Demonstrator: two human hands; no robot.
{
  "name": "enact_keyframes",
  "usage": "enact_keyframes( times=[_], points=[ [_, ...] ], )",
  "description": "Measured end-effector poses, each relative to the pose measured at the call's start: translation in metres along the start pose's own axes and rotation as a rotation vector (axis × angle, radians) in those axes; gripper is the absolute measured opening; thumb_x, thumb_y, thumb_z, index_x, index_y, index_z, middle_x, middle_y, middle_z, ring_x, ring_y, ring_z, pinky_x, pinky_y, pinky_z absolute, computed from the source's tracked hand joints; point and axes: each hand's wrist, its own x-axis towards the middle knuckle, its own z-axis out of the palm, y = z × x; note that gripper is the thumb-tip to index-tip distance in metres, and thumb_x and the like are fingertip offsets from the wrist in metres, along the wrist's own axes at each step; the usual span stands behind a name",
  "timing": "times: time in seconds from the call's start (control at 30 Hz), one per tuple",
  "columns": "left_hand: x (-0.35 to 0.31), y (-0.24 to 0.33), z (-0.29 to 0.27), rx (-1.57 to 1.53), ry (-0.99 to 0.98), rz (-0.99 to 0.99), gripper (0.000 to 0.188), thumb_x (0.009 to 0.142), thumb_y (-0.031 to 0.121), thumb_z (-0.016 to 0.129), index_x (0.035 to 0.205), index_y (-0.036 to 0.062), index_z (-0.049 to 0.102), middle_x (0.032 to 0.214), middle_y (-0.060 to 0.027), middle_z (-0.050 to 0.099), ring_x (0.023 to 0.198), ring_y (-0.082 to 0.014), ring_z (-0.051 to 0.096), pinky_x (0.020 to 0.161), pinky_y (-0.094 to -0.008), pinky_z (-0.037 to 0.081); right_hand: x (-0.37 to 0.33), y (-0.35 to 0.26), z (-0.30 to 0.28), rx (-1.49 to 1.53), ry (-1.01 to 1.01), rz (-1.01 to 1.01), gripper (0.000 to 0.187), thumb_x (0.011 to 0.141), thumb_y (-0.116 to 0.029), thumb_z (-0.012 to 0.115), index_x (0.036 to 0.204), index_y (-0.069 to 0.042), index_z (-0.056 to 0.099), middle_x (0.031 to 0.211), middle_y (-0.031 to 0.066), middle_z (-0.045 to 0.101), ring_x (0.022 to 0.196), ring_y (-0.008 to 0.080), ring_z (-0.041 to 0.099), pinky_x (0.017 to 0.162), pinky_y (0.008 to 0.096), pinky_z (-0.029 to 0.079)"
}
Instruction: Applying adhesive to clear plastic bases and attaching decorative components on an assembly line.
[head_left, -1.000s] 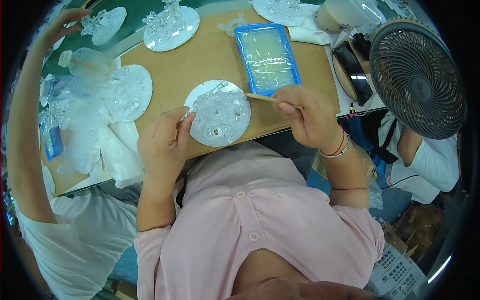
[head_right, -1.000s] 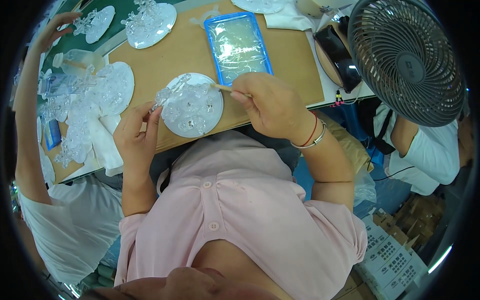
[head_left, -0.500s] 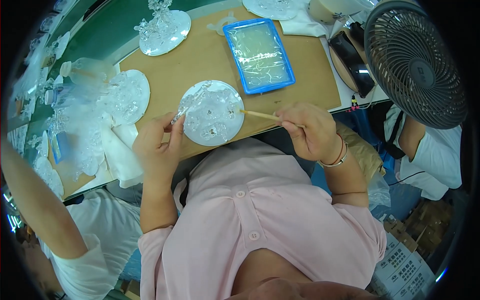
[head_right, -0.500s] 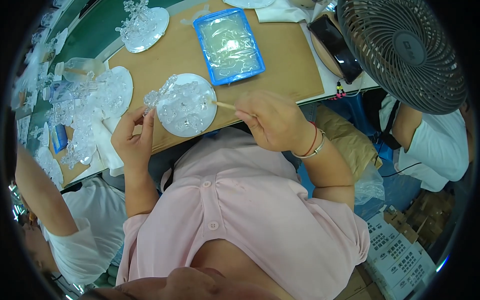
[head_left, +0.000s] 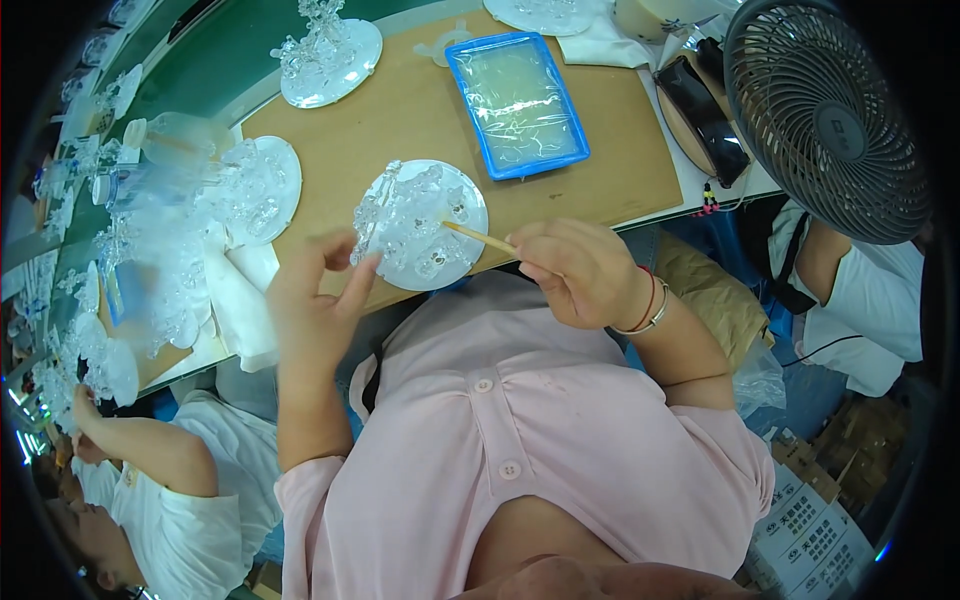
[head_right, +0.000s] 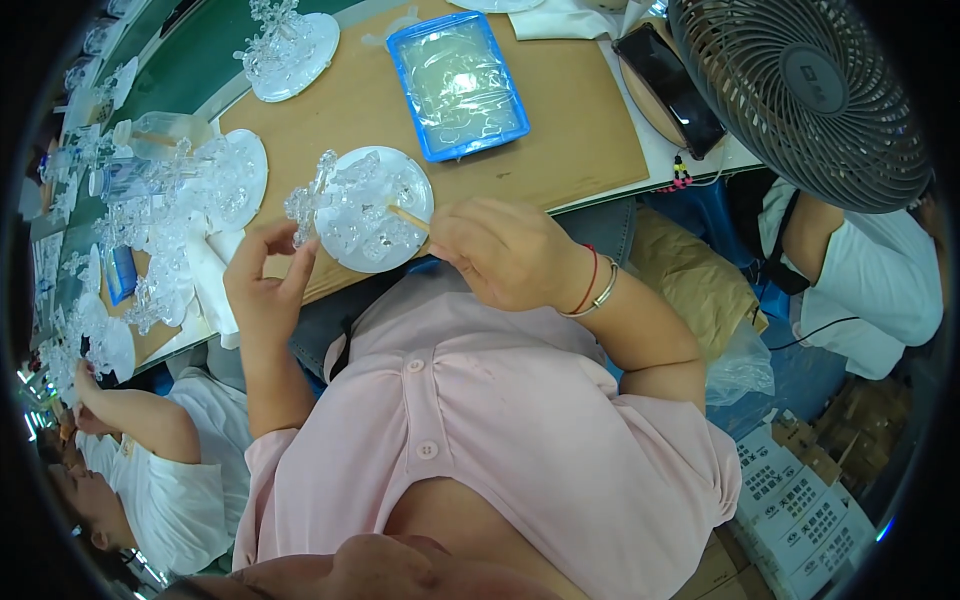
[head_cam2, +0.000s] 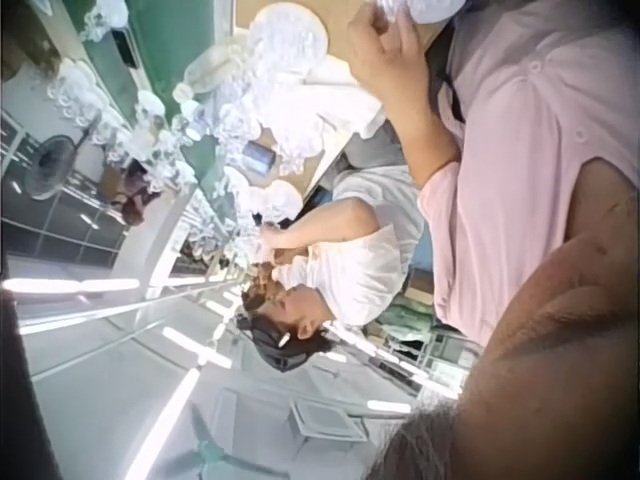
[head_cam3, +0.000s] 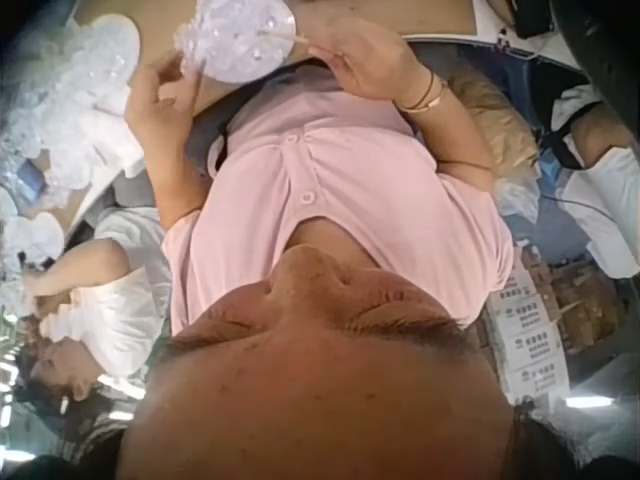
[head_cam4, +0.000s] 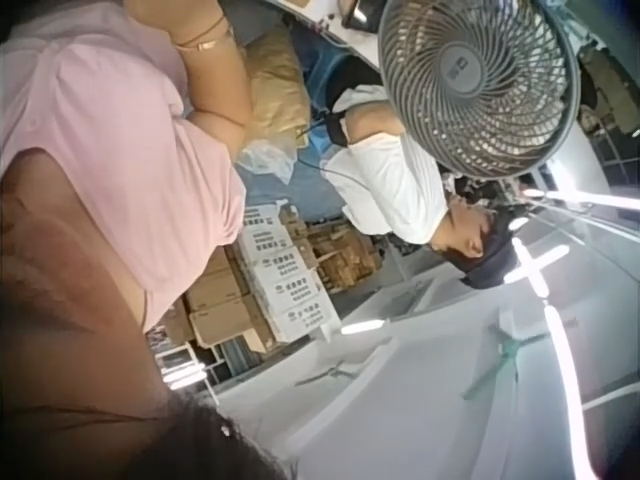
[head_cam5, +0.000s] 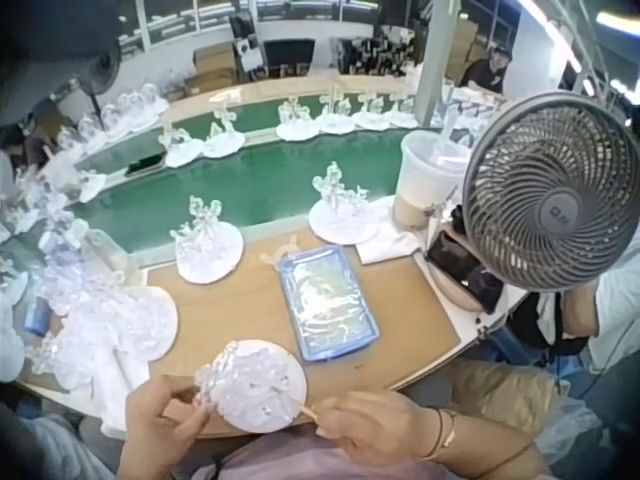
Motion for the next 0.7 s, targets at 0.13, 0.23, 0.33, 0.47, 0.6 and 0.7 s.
enact_keyframes(
  times=[0.13, 0.23, 0.33, 0.47, 0.6, 0.7],
  points=[
    [0.027, 0.014, -0.025, -0.162, -0.234, 0.084, 0.071, 0.056, 0.005, 0.083, 0.121, 0.0067, 0.055, 0.117, -0.0120, 0.060, 0.103, -0.0238, 0.059, 0.087, -0.0336, 0.048, -0.011, -0.005, -0.016, 0.012, -0.023, 0.108, 0.007, 0.085, 0.002, 0.056, 0.092, 0.000, 0.055, 0.082, 0.0148, 0.065, 0.070, 0.0293, 0.066, 0.061, 0.0322, 0.052],
    [0.053, 0.007, -0.030, -0.093, -0.492, 0.315, 0.077, 0.053, 0.004, 0.083, 0.124, 0.0078, 0.054, 0.134, -0.0128, 0.050, 0.119, -0.0274, 0.051, 0.097, -0.0366, 0.044, -0.011, -0.002, -0.021, 0.009, 0.003, 0.165, 0.004, 0.087, 0.001, 0.054, 0.091, 0.000, 0.055, 0.080, 0.0139, 0.065, 0.071, 0.0276, 0.067, 0.062, 0.0317, 0.053],
    [0.064, -0.007, -0.029, -0.234, -0.646, 0.282, 0.074, 0.054, 0.005, 0.083, 0.122, 0.0076, 0.054, 0.140, -0.0128, 0.046, 0.125, -0.0303, 0.047, 0.100, -0.0380, 0.042, -0.012, -0.006, -0.022, 0.001, 0.004, 0.172, 0.004, 0.088, 0.001, 0.053, 0.091, 0.000, 0.055, 0.079, 0.0132, 0.065, 0.072, 0.0268, 0.067, 0.064, 0.0316, 0.053],
    [0.062, -0.015, -0.023, -0.288, -0.599, 0.352, 0.072, 0.053, 0.006, 0.084, 0.119, 0.0077, 0.055, 0.139, -0.0130, 0.047, 0.128, -0.0320, 0.045, 0.103, -0.0394, 0.040, -0.012, -0.008, -0.022, -0.010, -0.024, 0.165, 0.004, 0.087, 0.002, 0.054, 0.091, 0.000, 0.055, 0.078, 0.0129, 0.065, 0.072, 0.0265, 0.067, 0.063, 0.0317, 0.053],
    [0.046, -0.017, -0.014, -0.362, -0.486, 0.302, 0.071, 0.053, 0.012, 0.087, 0.116, 0.0086, 0.055, 0.138, -0.0142, 0.047, 0.129, -0.0319, 0.044, 0.104, -0.0407, 0.038, -0.002, 0.011, -0.015, -0.054, 0.071, 0.135, 0.005, 0.086, 0.002, 0.055, 0.091, 0.000, 0.055, 0.078, 0.0129, 0.065, 0.072, 0.0266, 0.067, 0.062, 0.0317, 0.052],
    [0.038, -0.019, -0.007, -0.320, -0.370, 0.305, 0.073, 0.052, 0.017, 0.089, 0.116, 0.0090, 0.054, 0.137, -0.0153, 0.047, 0.129, -0.0329, 0.043, 0.104, -0.0414, 0.038, 0.000, 0.010, -0.017, -0.098, 0.030, 0.090, 0.006, 0.085, 0.002, 0.055, 0.091, 0.000, 0.055, 0.078, 0.0127, 0.065, 0.071, 0.0273, 0.066, 0.062, 0.0320, 0.052]
  ],
)
